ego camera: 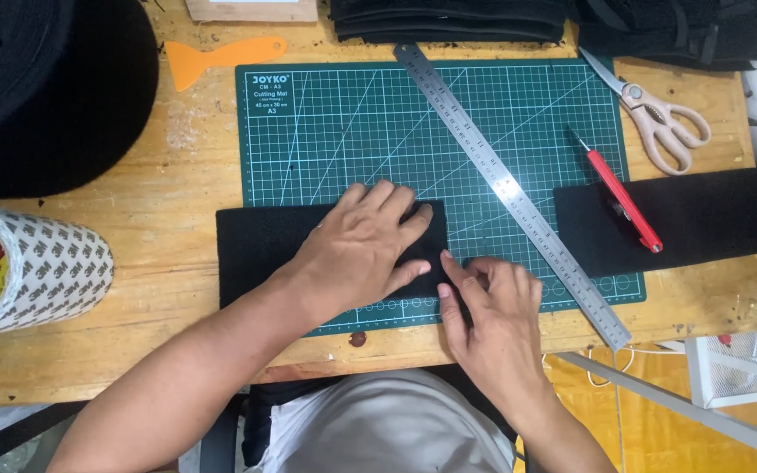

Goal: The person uses scissors to trim the edges of a black fabric piece on a green cutting mat. They then smooth the fabric with their hands and place it on the mat.

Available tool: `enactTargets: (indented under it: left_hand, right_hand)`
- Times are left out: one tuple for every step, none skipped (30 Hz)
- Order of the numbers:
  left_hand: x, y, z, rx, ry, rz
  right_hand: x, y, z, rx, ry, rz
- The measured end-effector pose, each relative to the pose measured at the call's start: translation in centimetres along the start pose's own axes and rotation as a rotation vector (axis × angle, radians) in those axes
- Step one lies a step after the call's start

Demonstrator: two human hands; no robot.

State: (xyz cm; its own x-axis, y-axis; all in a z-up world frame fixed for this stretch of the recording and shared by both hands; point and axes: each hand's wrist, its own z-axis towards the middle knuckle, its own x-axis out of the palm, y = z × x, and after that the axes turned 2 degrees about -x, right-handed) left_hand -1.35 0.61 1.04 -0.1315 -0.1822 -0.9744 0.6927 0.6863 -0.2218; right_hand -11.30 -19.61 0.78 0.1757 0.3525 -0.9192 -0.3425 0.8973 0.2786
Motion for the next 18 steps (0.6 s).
enactTargets:
  left_hand:
    - [0.1,-0.1,0.0,-0.001,-0.002,0.002]
    - [0.2,-0.1,0.0,-0.002,-0.004,0.041]
    - [0.3,-0.3,-0.1,-0.001,-0.005,0.079]
    - [0.3,-0.3,-0.1,-0.001,-0.005,0.08]
    - [0.4,-0.3,-0.1,0.001,-0.019,0.061]
    - [0.4,-0.2,-0.1,0.003,-0.033,0.042]
    - [0.6,-0.2,0.0,0.002,-0.035,0.042]
    - [0.7,-0.3,0.0,0.009,-0.045,0.046]
    - [0.7,-0.2,0.1,0.016,-0.057,0.052]
    - [0.7,0.0,0.2,0.015,-0.059,0.054]
    - [0.6,0.2,0.1,0.009,-0.042,-0.004]
    - [0.6,0.4,0.1,0.002,-0.025,-0.062]
    - [0.0,0.8,0.0,-0.002,-0.025,-0.059]
    - [-0.6,1.2,0.0,-0.026,0.044,-0.067]
    - [-1.2,1.6,-0.1,-0.052,0.113,-0.076]
    - [-1.3,2.0,-0.3,-0.056,0.114,-0.074]
    - [-1.5,2.4,-0.3,-0.076,0.118,-0.062]
    - [-1.7,2.8,-0.3,-0.096,0.123,-0.05]
  right_hand:
    - [-0.1,-0.1,0.0,-0.002,-0.002,0.0]
    - [-0.2,-0.1,0.0,0.01,0.012,0.024]
    - [-0.4,-0.2,-0.1,0.025,0.026,0.047]
    - [-0.4,-0.2,-0.2,0.025,0.026,0.047]
    - [-0.5,-0.2,-0.1,0.023,0.021,0.056]
    - [-0.5,-0.2,-0.1,0.021,0.017,0.066]
    - [-0.6,-0.1,0.1,0.019,0.017,0.065]
    - [-0.7,0.0,0.3,-0.012,0.001,0.048]
    - [-0.8,0.1,0.5,-0.044,-0.018,0.03]
    - [-0.8,0.0,0.6,-0.046,-0.02,0.029]
    - [-0.9,0.0,0.6,-0.039,-0.02,0.021]
    - [-0.9,0.0,0.6,-0.031,-0.021,0.012]
    - [-0.8,-0.1,0.7,-0.035,-0.021,0.015]
    - [-0.7,-0.3,0.7,-0.03,-0.025,0.006]
    - [-0.7,-0.4,0.7,-0.025,-0.028,-0.002]
    - [-0.6,-0.3,0.6,-0.028,-0.028,0.001]
    - [-0.6,-0.4,0.7,-0.014,-0.021,-0.009]
    - [-0.6,-0.5,0.8,0.0,-0.013,-0.019]
